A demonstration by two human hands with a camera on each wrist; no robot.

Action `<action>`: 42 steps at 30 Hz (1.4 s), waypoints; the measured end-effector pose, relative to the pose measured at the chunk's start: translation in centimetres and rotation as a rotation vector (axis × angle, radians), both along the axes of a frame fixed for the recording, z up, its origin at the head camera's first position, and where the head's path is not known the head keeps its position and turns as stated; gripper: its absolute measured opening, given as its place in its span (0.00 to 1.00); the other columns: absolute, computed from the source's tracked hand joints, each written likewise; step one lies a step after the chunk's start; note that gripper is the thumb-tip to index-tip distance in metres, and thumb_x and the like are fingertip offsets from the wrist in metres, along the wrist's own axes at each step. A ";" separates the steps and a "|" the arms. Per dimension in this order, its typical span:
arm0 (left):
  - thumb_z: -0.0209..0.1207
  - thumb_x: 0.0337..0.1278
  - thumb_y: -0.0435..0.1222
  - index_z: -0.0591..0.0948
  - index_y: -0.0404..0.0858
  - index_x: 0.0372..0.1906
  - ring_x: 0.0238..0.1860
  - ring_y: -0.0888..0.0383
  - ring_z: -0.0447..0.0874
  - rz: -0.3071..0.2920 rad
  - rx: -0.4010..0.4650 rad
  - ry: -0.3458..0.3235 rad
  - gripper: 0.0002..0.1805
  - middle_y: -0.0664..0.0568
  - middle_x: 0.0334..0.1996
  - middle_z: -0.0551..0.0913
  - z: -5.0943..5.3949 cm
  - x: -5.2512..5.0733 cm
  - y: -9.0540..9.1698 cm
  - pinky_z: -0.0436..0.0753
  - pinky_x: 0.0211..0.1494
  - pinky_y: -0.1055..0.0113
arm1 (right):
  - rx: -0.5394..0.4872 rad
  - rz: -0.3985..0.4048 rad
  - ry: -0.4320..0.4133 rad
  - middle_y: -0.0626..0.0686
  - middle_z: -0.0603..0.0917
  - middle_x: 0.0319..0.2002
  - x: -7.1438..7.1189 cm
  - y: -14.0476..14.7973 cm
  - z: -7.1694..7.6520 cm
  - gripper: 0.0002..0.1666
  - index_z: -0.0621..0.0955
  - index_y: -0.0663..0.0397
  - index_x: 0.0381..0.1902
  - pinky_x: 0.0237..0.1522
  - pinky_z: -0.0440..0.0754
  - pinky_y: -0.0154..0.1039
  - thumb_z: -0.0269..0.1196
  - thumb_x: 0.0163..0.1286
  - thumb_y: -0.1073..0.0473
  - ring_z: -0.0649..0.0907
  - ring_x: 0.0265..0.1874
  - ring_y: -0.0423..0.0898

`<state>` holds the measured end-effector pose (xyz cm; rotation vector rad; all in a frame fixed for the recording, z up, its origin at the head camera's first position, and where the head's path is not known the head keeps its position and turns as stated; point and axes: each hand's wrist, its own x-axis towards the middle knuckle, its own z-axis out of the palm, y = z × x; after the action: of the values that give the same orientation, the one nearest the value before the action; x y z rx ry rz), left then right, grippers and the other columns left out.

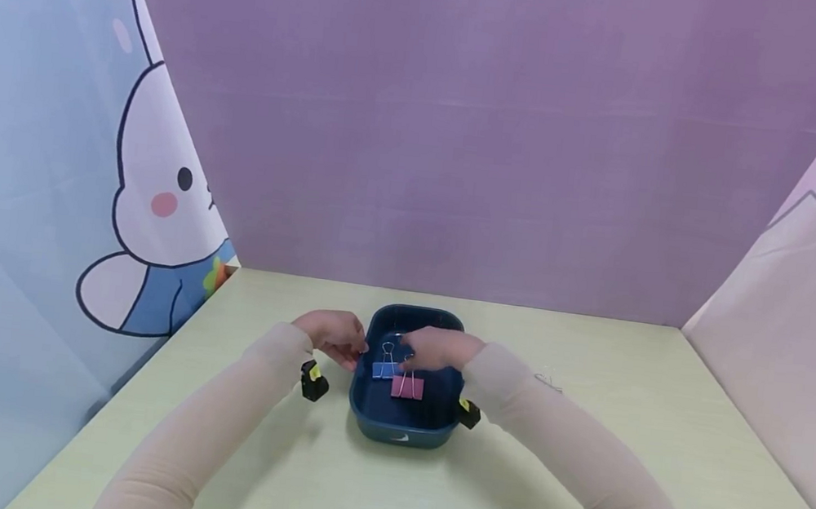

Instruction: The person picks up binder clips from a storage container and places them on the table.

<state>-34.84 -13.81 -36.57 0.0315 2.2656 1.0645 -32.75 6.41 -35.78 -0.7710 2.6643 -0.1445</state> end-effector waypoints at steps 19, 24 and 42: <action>0.55 0.64 0.29 0.79 0.27 0.46 0.25 0.58 0.83 -0.007 -0.017 0.011 0.10 0.43 0.30 0.81 -0.3 -0.2 0.2 0.88 0.34 0.67 | -0.137 0.037 -0.072 0.50 0.87 0.28 -0.7 1.0 0.5 0.06 0.84 0.54 0.37 0.40 0.84 0.36 0.59 0.71 0.61 0.86 0.30 0.44; 0.55 0.65 0.30 0.78 0.26 0.48 0.25 0.58 0.83 -0.005 -0.016 0.003 0.12 0.42 0.31 0.81 -0.1 -0.2 0.3 0.88 0.35 0.68 | -0.255 0.064 0.002 0.49 0.86 0.31 -0.9 2.7 2.6 0.07 0.82 0.55 0.34 0.38 0.84 0.36 0.58 0.72 0.62 0.85 0.32 0.46; 0.56 0.65 0.31 0.78 0.27 0.49 0.26 0.58 0.83 0.003 -0.013 0.013 0.12 0.41 0.33 0.82 -0.6 -0.5 -0.3 0.88 0.37 0.66 | -0.704 -0.231 0.220 0.60 0.83 0.40 -1.6 17.3 6.4 0.14 0.78 0.63 0.47 0.53 0.80 0.54 0.53 0.75 0.57 0.82 0.44 0.54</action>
<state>-35.32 -14.13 -37.20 0.0297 2.2846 1.0539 -34.32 23.73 -29.40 -0.6878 2.9093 -1.1627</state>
